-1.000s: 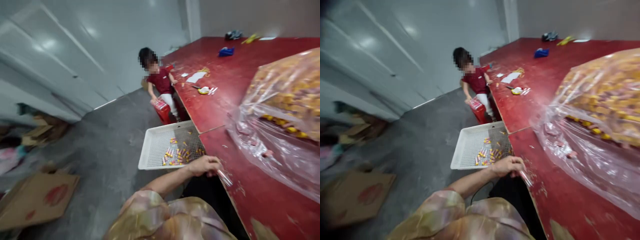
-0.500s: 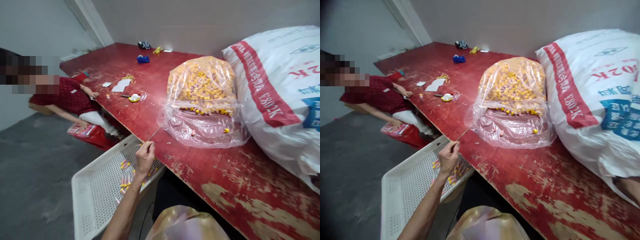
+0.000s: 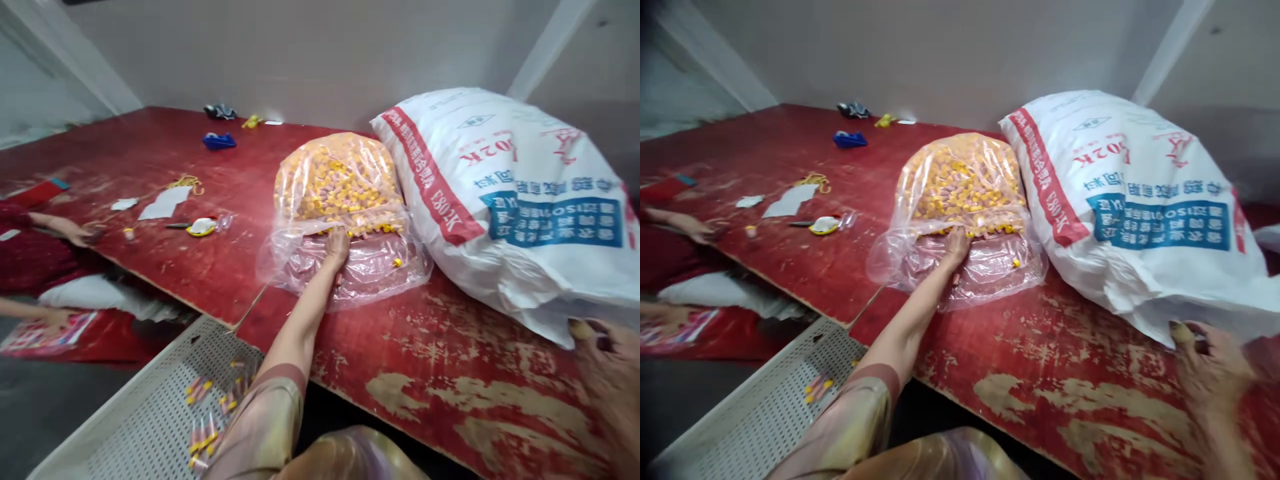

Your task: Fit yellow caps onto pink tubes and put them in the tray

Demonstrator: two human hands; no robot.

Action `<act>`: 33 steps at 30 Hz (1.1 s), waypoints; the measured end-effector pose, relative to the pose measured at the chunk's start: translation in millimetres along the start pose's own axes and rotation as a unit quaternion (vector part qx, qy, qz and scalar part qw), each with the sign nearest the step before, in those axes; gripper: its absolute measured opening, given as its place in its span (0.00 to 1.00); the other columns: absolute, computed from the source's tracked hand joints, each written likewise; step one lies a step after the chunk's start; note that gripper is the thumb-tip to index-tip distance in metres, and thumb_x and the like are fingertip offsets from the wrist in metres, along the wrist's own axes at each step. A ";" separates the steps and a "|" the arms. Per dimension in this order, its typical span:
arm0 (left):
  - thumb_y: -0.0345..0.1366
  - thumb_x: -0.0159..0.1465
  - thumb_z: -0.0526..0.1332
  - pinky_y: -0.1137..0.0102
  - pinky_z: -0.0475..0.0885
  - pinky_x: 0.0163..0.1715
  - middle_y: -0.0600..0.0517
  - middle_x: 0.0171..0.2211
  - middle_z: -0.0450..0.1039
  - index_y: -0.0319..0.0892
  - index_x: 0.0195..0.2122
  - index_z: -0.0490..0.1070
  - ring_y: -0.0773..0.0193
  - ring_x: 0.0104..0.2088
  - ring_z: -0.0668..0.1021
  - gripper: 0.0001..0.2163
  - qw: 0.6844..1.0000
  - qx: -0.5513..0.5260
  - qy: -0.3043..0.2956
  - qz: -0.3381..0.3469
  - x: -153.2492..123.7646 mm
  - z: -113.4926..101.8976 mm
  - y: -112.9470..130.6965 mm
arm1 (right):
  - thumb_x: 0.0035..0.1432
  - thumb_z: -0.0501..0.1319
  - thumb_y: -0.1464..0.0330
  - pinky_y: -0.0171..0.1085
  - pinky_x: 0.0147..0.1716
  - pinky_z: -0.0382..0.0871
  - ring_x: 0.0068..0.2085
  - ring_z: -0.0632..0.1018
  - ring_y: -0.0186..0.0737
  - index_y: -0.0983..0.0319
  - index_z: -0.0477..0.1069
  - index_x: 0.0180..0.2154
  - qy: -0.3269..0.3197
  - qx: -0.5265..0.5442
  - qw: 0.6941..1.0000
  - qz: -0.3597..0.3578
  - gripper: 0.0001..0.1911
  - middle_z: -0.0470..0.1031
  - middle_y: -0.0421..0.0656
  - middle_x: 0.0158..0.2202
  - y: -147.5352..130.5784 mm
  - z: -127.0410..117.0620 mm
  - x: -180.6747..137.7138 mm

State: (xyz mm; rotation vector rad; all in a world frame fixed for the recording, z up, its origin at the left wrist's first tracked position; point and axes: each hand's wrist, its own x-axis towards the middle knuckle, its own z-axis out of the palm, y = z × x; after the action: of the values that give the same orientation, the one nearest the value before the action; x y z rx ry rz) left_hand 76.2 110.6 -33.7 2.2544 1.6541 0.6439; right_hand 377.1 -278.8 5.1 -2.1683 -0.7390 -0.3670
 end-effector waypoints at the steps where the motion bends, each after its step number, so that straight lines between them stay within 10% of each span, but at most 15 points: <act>1: 0.30 0.61 0.56 0.66 0.65 0.45 0.37 0.46 0.70 0.33 0.44 0.70 0.53 0.46 0.73 0.11 1.000 -0.003 0.000 0.000 -1.4 -0.4 -1.4 | 0.46 0.59 0.45 0.47 0.30 0.64 0.29 0.71 0.48 0.57 0.70 0.27 -0.001 0.056 0.998 0.036 0.21 0.69 0.47 0.27 -3.2 1.6 -14.5; 4: 0.31 0.64 0.51 0.66 0.64 0.45 0.38 0.44 0.71 0.31 0.46 0.69 0.56 0.44 0.72 0.12 1.000 -0.023 0.011 -0.008 -17.0 -9.0 -5.8 | 0.47 0.59 0.46 0.41 0.23 0.66 0.23 0.69 0.39 0.57 0.66 0.27 -0.067 0.254 0.949 0.174 0.21 0.67 0.42 0.24 -26.7 18.6 -61.5; 7: 0.38 0.65 0.53 0.69 0.65 0.38 0.45 0.36 0.72 0.35 0.43 0.71 0.62 0.36 0.72 0.13 0.987 -0.159 0.025 -0.007 -57.7 -24.3 -0.8 | 0.46 0.65 0.51 0.35 0.20 0.68 0.21 0.67 0.33 0.60 0.69 0.30 -0.158 0.479 0.811 0.296 0.20 0.66 0.38 0.24 -56.1 42.4 -90.2; 11: 0.44 0.60 0.59 0.73 0.65 0.31 0.52 0.30 0.70 0.39 0.43 0.71 0.68 0.28 0.69 0.15 0.883 -0.428 -0.186 0.044 -150.6 -42.4 29.9 | 0.45 0.69 0.60 0.32 0.23 0.71 0.26 0.73 0.32 0.60 0.70 0.37 -0.241 0.558 0.723 0.328 0.18 0.71 0.38 0.28 -84.3 56.1 -104.1; 16: 0.42 0.58 0.63 0.74 0.66 0.32 0.53 0.30 0.70 0.39 0.39 0.69 0.69 0.30 0.70 0.13 0.782 -0.543 -0.301 0.051 -224.8 -36.0 70.0 | 0.45 0.70 0.63 0.33 0.28 0.73 0.28 0.75 0.32 0.60 0.70 0.39 -0.285 0.547 0.732 0.290 0.19 0.73 0.39 0.32 -99.3 49.3 -117.1; 24: 0.42 0.58 0.63 0.72 0.67 0.34 0.50 0.34 0.73 0.38 0.39 0.74 0.66 0.32 0.72 0.13 0.785 -0.542 -0.298 0.028 -228.5 -38.0 61.4 | 0.49 0.67 0.61 0.34 0.35 0.73 0.35 0.74 0.34 0.57 0.70 0.45 -0.273 0.532 0.775 0.206 0.20 0.70 0.40 0.37 -95.2 28.3 -123.9; 33: 0.41 0.57 0.64 0.74 0.68 0.34 0.53 0.31 0.70 0.40 0.40 0.71 0.69 0.31 0.72 0.13 0.763 -0.585 -0.274 -0.015 -246.9 -38.3 71.6 | 0.56 0.62 0.62 0.34 0.35 0.69 0.39 0.72 0.36 0.58 0.63 0.56 -0.405 0.329 0.853 0.001 0.26 0.69 0.43 0.42 -94.4 16.4 -130.9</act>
State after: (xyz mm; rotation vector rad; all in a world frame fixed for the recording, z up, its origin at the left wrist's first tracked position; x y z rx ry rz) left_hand 54.9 -147.8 -14.4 1.2529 0.6199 0.6382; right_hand 216.1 -268.4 -11.8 -1.5904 -1.1048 0.7705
